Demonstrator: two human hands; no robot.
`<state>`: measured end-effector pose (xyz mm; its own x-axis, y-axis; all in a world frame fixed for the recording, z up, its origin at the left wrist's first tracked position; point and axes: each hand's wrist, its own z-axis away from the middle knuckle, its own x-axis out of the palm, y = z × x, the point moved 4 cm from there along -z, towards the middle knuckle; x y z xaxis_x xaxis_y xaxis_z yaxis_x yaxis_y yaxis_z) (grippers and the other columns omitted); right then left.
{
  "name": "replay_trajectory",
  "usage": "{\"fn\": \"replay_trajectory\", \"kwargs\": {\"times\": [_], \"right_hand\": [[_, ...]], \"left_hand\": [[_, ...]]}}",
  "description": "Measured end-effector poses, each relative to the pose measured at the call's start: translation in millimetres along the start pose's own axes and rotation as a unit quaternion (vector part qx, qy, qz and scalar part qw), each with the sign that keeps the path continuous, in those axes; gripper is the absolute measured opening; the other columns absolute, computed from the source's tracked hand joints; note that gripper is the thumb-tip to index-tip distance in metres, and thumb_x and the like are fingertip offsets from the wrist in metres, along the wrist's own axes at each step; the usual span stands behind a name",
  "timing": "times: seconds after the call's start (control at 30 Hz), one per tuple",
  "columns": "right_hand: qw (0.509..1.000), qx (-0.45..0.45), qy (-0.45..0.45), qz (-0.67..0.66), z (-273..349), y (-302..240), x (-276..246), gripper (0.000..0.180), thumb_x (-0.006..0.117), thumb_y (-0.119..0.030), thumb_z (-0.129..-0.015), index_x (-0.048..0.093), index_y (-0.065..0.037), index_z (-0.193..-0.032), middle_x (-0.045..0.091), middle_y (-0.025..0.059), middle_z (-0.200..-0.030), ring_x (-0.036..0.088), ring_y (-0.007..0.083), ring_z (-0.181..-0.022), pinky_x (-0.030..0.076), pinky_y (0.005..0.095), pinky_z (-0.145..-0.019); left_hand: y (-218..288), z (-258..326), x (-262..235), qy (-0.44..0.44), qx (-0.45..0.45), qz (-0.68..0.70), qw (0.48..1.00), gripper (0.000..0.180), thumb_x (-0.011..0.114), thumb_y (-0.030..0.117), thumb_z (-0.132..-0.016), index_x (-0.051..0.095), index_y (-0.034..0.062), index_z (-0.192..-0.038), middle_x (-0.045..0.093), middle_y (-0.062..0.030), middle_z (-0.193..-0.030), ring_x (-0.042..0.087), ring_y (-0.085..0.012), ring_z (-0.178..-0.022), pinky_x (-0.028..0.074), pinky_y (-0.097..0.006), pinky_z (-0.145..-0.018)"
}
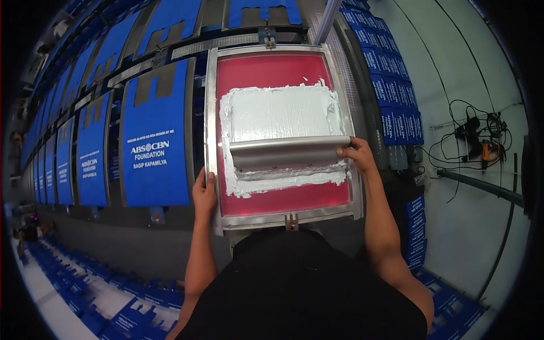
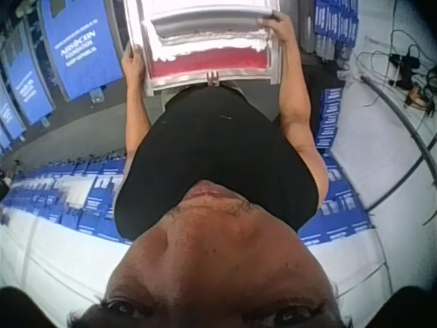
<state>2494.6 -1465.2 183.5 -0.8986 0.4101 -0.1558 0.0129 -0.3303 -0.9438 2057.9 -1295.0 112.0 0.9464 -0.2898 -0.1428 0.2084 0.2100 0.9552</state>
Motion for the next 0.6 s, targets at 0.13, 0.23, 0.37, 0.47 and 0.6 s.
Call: {"fn": "replay_trajectory", "kwargs": {"times": [0.13, 0.23, 0.37, 0.47, 0.6], "right_hand": [[1.000, -0.002, 0.012, 0.028, -11, 10, -13, 0.039, 0.079, -0.014, -0.066, 0.070, 0.001, -0.101, 0.068, 0.0053, -0.087, 0.061, 0.0120, -0.074, 0.046, 0.0261, -0.063], [0.999, 0.015, 0.002, 0.045, -27, 19, -14, 0.046, 0.081, -0.018, -0.066, 0.069, 0.001, -0.106, 0.069, 0.0085, -0.093, 0.063, 0.0155, -0.080, 0.049, 0.0285, -0.072], [0.999, -0.029, -0.022, 0.024, -37, 17, -12, 0.040, 0.081, -0.016, -0.071, 0.069, 0.003, -0.104, 0.069, 0.0083, -0.092, 0.063, 0.0149, -0.085, 0.049, 0.0282, -0.078], [0.999, -0.033, -0.014, 0.018, -28, 30, -7, 0.039, 0.081, -0.015, -0.071, 0.069, 0.002, -0.105, 0.070, 0.0079, -0.093, 0.063, 0.0146, -0.085, 0.049, 0.0279, -0.080], [1.000, -0.024, -0.008, 0.017, -21, 34, -3, 0.039, 0.081, -0.015, -0.071, 0.070, 0.001, -0.105, 0.070, 0.0074, -0.094, 0.063, 0.0145, -0.085, 0.049, 0.0277, -0.080]], "left_hand": [[1, -11, 11, 0.033, 0.001, -0.056, 0.998, 0.047, 0.054, 0.026, -0.098, 0.050, -0.0054, -0.133, 0.063, -0.0182, -0.120, 0.059, -0.0191, -0.108, 0.045, -0.029, -0.092], [-2, -15, 9, 0.042, -0.013, -0.132, 0.990, 0.048, 0.055, 0.027, -0.098, 0.050, -0.0054, -0.133, 0.062, -0.0178, -0.123, 0.058, -0.0207, -0.111, 0.043, -0.030, -0.095], [-6, -21, 18, 0.041, -0.068, -0.016, 0.997, 0.057, 0.056, 0.034, -0.098, 0.044, -0.0045, -0.138, 0.053, -0.0183, -0.136, 0.050, -0.0211, -0.124, 0.037, -0.030, -0.104], [-19, -23, 17, 0.028, -0.049, -0.008, 0.998, 0.058, 0.056, 0.034, -0.098, 0.043, -0.0047, -0.139, 0.053, -0.0168, -0.135, 0.050, -0.0203, -0.124, 0.037, -0.030, -0.103], [-30, -23, 15, 0.026, -0.061, 0.003, 0.998, 0.058, 0.057, 0.033, -0.098, 0.043, -0.0046, -0.139, 0.054, -0.0166, -0.134, 0.051, -0.0192, -0.121, 0.038, -0.029, -0.102]]}}
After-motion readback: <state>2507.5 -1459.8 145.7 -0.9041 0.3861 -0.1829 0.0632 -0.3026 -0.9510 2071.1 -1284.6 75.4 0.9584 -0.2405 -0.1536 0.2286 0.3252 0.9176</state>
